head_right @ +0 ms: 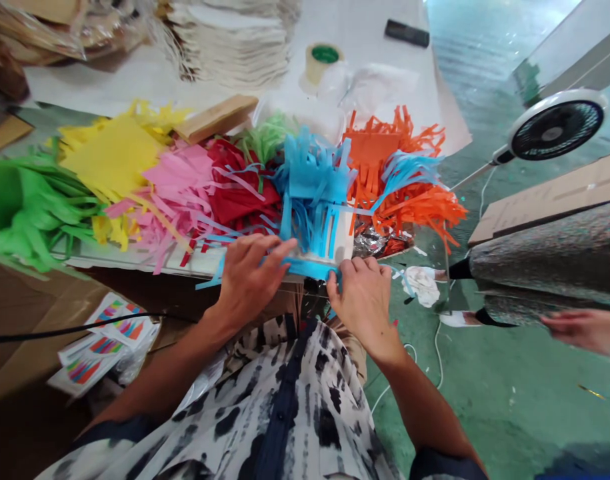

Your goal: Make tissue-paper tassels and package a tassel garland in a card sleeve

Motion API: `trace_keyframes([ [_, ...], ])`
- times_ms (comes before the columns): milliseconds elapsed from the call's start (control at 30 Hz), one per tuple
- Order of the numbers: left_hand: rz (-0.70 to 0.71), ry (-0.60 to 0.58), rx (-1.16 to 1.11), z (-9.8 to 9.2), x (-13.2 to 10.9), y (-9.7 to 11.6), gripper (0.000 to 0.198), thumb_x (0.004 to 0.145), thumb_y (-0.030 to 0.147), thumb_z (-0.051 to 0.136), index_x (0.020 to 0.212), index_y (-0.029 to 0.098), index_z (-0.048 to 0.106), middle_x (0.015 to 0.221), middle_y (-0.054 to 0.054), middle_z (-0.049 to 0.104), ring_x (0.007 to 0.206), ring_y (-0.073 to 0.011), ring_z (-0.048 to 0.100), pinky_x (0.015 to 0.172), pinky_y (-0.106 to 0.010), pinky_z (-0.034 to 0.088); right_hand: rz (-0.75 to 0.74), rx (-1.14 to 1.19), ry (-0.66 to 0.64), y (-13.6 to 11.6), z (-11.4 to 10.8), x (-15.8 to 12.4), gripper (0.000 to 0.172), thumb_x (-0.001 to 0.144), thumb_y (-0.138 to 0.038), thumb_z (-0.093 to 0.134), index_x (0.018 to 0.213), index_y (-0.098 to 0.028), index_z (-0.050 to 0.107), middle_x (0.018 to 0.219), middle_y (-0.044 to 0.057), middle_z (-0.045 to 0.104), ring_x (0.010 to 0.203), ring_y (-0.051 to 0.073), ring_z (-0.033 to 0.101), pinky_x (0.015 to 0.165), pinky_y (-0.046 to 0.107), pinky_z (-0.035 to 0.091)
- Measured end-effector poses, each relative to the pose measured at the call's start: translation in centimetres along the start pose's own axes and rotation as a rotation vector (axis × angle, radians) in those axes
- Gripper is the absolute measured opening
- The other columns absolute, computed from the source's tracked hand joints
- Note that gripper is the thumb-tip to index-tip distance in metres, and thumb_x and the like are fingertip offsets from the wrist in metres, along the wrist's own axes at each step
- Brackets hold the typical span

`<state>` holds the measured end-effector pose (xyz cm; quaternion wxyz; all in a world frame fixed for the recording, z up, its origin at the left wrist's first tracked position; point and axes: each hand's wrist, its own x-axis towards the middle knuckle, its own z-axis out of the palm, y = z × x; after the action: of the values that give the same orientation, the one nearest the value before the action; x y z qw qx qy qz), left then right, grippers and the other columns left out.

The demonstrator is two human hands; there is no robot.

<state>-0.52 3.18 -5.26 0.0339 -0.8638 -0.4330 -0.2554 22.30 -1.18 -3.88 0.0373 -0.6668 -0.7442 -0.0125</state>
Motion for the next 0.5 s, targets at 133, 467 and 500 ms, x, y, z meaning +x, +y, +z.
trace_keyframes([
  [133,0.334,-0.04,-0.106,0.8,-0.7,0.3,0.028,0.104,0.017,0.058,0.129,0.023,0.069,0.121,-0.003,0.077,0.115,-0.0218,0.065,0.108,-0.041,0.047,0.035,-0.003,0.062,0.5,0.0,-0.4,0.029,0.101,-0.046,0.055,0.095,-0.02,0.068,0.09,0.008,0.073,0.093,0.028,0.057,0.079,0.041,0.029],
  [467,0.24,-0.166,-0.139,0.2,-1.1,1.7,0.037,0.101,0.032,0.062,0.137,0.024,0.067,0.125,-0.009,0.074,0.12,-0.0282,0.065,0.113,-0.055,0.046,-0.258,0.156,0.282,1.3,0.4,-2.7,0.027,0.097,-0.02,0.056,0.116,-0.025,0.073,0.127,0.004,0.078,0.126,0.027,0.063,0.121,0.054,0.029],
  [500,0.23,-0.181,-0.141,0.0,-1.2,1.8,0.038,0.102,0.035,0.062,0.138,0.024,0.067,0.126,-0.009,0.074,0.121,-0.0288,0.064,0.115,-0.056,0.044,-0.202,0.148,0.318,2.5,-0.1,-2.5,0.026,0.096,-0.021,0.055,0.113,-0.024,0.074,0.126,0.005,0.078,0.126,0.028,0.064,0.118,0.055,0.032],
])
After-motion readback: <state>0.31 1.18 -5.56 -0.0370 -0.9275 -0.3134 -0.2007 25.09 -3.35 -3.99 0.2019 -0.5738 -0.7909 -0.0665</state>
